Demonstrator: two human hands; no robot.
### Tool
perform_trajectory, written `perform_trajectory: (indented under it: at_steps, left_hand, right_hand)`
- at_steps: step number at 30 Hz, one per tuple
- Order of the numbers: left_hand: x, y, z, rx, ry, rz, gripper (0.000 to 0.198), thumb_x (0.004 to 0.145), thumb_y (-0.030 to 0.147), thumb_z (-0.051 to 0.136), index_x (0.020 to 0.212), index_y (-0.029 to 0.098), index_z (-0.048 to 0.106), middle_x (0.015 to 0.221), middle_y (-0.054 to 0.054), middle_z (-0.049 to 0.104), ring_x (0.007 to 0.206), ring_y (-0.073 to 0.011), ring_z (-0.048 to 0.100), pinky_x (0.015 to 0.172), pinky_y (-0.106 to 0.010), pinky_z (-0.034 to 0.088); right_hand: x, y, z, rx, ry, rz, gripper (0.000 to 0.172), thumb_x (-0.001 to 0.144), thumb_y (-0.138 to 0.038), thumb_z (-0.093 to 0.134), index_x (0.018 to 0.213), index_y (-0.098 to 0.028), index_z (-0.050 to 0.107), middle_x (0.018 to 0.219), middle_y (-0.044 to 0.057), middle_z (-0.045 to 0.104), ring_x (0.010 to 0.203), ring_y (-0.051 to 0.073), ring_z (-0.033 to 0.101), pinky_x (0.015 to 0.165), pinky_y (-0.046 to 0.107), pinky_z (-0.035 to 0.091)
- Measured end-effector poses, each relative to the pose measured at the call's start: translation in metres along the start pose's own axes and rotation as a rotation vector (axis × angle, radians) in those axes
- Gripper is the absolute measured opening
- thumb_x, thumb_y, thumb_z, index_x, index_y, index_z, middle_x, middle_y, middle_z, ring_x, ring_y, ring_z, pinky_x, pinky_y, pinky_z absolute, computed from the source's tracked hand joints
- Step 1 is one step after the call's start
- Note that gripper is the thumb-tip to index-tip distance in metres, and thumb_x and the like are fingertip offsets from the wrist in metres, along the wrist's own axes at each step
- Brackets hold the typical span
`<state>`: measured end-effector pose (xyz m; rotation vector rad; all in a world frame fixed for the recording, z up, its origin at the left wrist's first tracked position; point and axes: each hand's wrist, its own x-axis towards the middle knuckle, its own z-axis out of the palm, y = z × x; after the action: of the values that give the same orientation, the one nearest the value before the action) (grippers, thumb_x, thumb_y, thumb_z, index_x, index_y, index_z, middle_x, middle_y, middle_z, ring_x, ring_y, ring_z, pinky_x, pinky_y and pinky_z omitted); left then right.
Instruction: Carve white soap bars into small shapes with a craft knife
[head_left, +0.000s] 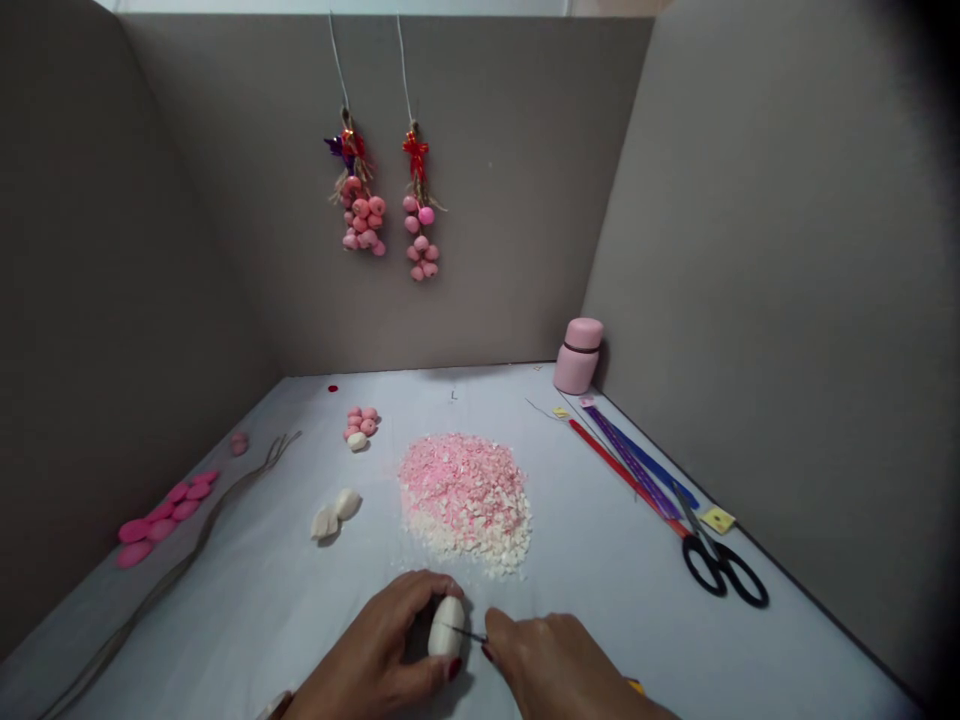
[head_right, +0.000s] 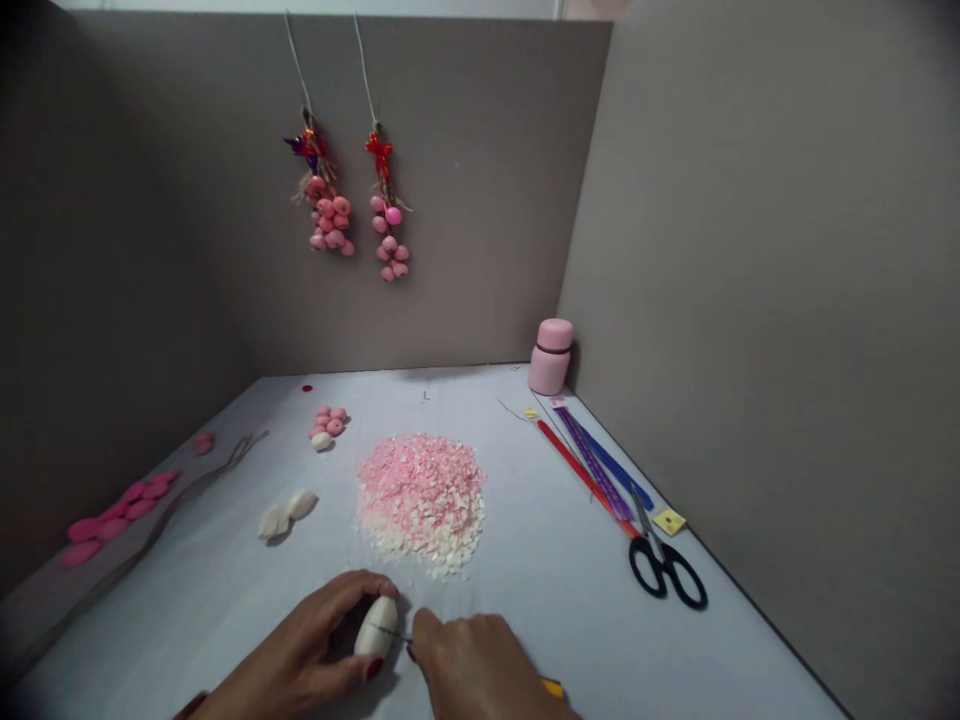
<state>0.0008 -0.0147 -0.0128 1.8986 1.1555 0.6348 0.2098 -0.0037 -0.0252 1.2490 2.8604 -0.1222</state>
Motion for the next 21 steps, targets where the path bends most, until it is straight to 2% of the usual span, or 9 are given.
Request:
perform_trajectory:
  at_steps: [4,7,13,15,21]
  left_hand:
    - [0.000,-0.001,0.000,-0.006,-0.005,-0.006,0.041,0.075,0.018,0.064,0.113,0.026,0.055,0.110,-0.006,0.065,0.099,-0.0265,0.059,0.086,-0.039,0.045]
    - [0.001,-0.004,0.000,-0.008,-0.001,-0.014,0.041,0.074,0.017,0.064,0.114,0.025,0.054,0.108,-0.006,0.065,0.097,-0.0263,0.059,0.085,-0.039,0.045]
    - [-0.001,-0.002,0.001,0.024,0.003,0.022,0.044,0.074,0.017,0.064,0.116,0.025,0.053,0.113,-0.007,0.063,0.102,-0.0266,0.058,0.088,-0.039,0.044]
    - [-0.001,0.001,0.001,0.032,0.015,0.031,0.041,0.074,0.017,0.065,0.112,0.025,0.054,0.108,-0.006,0.064,0.098,-0.0252,0.059,0.086,-0.037,0.045]
    - [0.003,0.004,0.002,0.024,0.017,0.005,0.036,0.072,0.015,0.066,0.106,0.024,0.056,0.099,-0.004,0.064,0.087,-0.0219,0.058,0.077,-0.034,0.045]
  right_hand:
    - [0.003,0.003,-0.016,-0.015,-0.066,-0.045,0.017,0.071,-0.011,0.062,0.081,-0.022,0.053,0.060,-0.001,0.068,0.045,0.019,0.063,0.038,0.030,0.012]
    - [0.006,0.007,-0.022,-0.014,-0.055,-0.101,0.020,0.068,-0.011,0.065,0.082,-0.022,0.054,0.062,-0.001,0.069,0.047,0.019,0.064,0.039,0.031,0.010]
    - [0.008,0.008,-0.010,-0.002,-0.036,-0.096,0.011,0.076,-0.014,0.060,0.081,-0.021,0.053,0.059,-0.001,0.068,0.044,0.019,0.063,0.038,0.031,0.010]
    - [0.007,0.008,-0.006,0.004,-0.012,-0.101,0.010,0.078,-0.015,0.058,0.080,-0.021,0.051,0.059,-0.001,0.068,0.044,0.019,0.063,0.038,0.031,0.010]
    - [0.006,0.009,-0.011,0.008,-0.085,-0.122,0.016,0.071,-0.010,0.058,0.081,-0.020,0.051,0.065,0.001,0.071,0.049,0.023,0.067,0.038,0.032,0.009]
